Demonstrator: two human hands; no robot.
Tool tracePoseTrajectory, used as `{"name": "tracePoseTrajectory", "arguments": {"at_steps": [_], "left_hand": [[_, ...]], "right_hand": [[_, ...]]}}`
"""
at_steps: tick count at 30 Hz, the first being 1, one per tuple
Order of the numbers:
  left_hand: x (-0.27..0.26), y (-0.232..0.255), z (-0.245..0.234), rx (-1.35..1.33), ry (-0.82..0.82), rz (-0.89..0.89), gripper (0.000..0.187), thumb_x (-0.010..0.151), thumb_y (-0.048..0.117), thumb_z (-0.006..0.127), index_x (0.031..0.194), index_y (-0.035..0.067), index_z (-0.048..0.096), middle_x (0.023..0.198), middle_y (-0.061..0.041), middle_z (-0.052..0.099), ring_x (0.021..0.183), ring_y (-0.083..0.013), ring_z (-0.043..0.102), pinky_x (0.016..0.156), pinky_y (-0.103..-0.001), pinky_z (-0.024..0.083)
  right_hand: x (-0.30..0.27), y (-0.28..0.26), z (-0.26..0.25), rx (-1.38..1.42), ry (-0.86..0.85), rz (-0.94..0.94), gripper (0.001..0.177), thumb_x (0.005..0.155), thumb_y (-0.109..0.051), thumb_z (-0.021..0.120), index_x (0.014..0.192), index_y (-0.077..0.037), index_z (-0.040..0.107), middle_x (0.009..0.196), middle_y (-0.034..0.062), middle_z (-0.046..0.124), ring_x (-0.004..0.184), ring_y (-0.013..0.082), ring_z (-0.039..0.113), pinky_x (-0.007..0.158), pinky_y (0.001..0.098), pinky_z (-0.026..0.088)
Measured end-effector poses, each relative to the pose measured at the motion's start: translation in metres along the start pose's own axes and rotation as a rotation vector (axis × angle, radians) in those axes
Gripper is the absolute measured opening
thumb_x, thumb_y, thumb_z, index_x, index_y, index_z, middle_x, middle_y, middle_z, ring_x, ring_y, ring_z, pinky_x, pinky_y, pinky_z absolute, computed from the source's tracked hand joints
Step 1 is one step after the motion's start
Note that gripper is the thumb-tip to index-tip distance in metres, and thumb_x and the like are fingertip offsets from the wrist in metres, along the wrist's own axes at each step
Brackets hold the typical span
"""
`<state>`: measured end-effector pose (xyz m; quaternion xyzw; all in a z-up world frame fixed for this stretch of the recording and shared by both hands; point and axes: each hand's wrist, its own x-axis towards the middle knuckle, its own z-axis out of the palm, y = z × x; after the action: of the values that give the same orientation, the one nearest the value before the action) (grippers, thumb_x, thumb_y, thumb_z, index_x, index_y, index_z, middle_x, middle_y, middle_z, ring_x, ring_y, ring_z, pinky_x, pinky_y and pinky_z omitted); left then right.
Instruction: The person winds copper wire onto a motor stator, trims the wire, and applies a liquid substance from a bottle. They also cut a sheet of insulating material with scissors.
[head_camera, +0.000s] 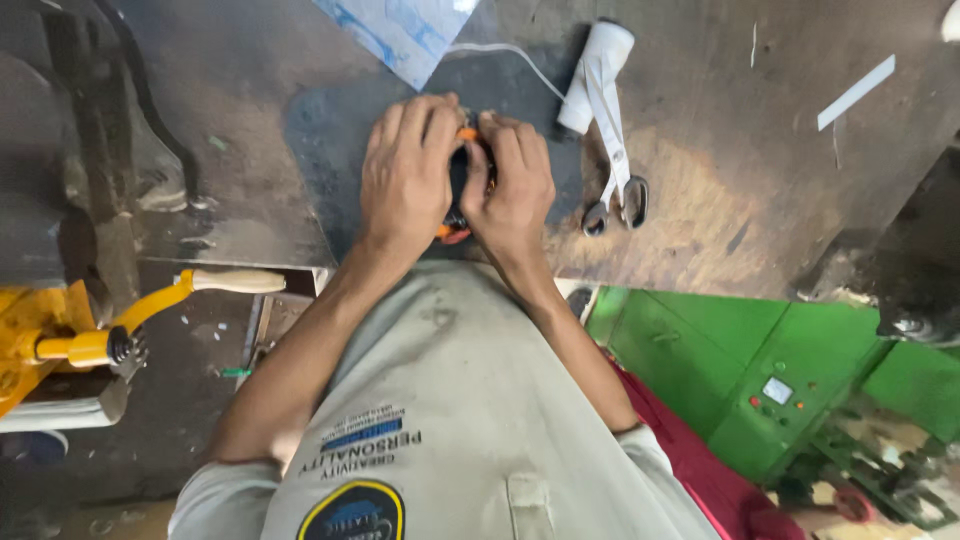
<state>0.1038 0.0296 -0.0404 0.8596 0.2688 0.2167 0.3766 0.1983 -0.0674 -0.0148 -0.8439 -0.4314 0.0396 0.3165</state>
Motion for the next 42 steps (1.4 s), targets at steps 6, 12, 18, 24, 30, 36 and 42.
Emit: {"name": "tracePoseTrajectory", "arguments": {"at_steps": [6, 12, 18, 24, 30, 36, 42], "left_hand": [[-0.032, 0.018, -0.02, 0.088, 0.19, -0.19, 0.06, 0.089, 0.021, 0.07, 0.139, -0.006, 0.051, 0.14, -0.025, 0.054, 0.126, -0.0451, 0.053, 0.106, -0.049, 0.043], [-0.028, 0.004, -0.018, 0.006, -0.067, -0.249, 0.05, 0.101, 0.019, 0.065, 0.147, 0.004, 0.051, 0.143, -0.017, 0.059, 0.121, -0.0385, 0.061, 0.098, -0.045, 0.053], [-0.034, 0.009, -0.007, 0.099, 0.071, -0.286, 0.05, 0.101, 0.019, 0.064, 0.145, -0.001, 0.051, 0.14, -0.02, 0.059, 0.12, -0.0402, 0.061, 0.094, -0.045, 0.053], [-0.051, 0.001, 0.026, 0.099, 0.228, -0.278, 0.04, 0.106, 0.015, 0.062, 0.142, 0.001, 0.056, 0.139, -0.018, 0.063, 0.128, -0.0359, 0.062, 0.106, -0.043, 0.053], [-0.021, -0.006, -0.007, 0.058, 0.083, -0.126, 0.035, 0.106, 0.016, 0.064, 0.137, -0.001, 0.06, 0.135, -0.02, 0.066, 0.124, -0.0374, 0.063, 0.1, -0.043, 0.052], [-0.027, 0.028, -0.035, 0.329, 0.273, -0.048, 0.058, 0.086, 0.025, 0.067, 0.135, -0.004, 0.054, 0.134, -0.021, 0.065, 0.124, -0.0373, 0.064, 0.104, -0.043, 0.054], [-0.046, 0.004, -0.011, 0.146, 0.0, -0.393, 0.049, 0.105, 0.022, 0.064, 0.143, -0.004, 0.05, 0.133, -0.021, 0.064, 0.116, -0.0376, 0.064, 0.095, -0.044, 0.055]], "right_hand": [[-0.008, 0.001, -0.022, -0.003, -0.143, 0.061, 0.028, 0.098, -0.01, 0.072, 0.122, -0.002, 0.061, 0.112, 0.0187, 0.065, 0.104, 0.0385, 0.066, 0.09, 0.0437, 0.054], [0.003, -0.019, -0.049, -0.207, -0.226, -0.082, 0.042, 0.094, -0.017, 0.075, 0.128, 0.002, 0.06, 0.117, 0.0217, 0.062, 0.108, 0.0418, 0.061, 0.09, 0.0478, 0.05], [0.028, -0.002, -0.033, 0.022, -0.307, -0.379, 0.039, 0.098, -0.016, 0.074, 0.133, -0.005, 0.062, 0.135, 0.0119, 0.063, 0.119, 0.0342, 0.063, 0.099, 0.0406, 0.054], [0.023, 0.004, -0.008, -0.271, -0.261, -0.459, 0.021, 0.095, -0.012, 0.07, 0.115, -0.008, 0.066, 0.11, 0.0072, 0.065, 0.092, 0.0318, 0.061, 0.076, 0.0414, 0.054], [0.008, -0.002, -0.004, -0.283, -0.178, -0.284, 0.015, 0.104, -0.018, 0.07, 0.113, -0.009, 0.062, 0.105, 0.0112, 0.059, 0.093, 0.0332, 0.062, 0.073, 0.0449, 0.052], [0.015, -0.011, -0.034, -0.217, -0.195, -0.391, 0.042, 0.094, -0.021, 0.074, 0.126, -0.001, 0.056, 0.124, 0.0192, 0.059, 0.108, 0.0411, 0.062, 0.086, 0.0467, 0.052], [0.029, -0.005, -0.023, -0.129, -0.488, -0.221, 0.047, 0.104, -0.016, 0.07, 0.146, -0.002, 0.054, 0.138, 0.02, 0.063, 0.124, 0.0393, 0.063, 0.103, 0.0434, 0.053]]}}
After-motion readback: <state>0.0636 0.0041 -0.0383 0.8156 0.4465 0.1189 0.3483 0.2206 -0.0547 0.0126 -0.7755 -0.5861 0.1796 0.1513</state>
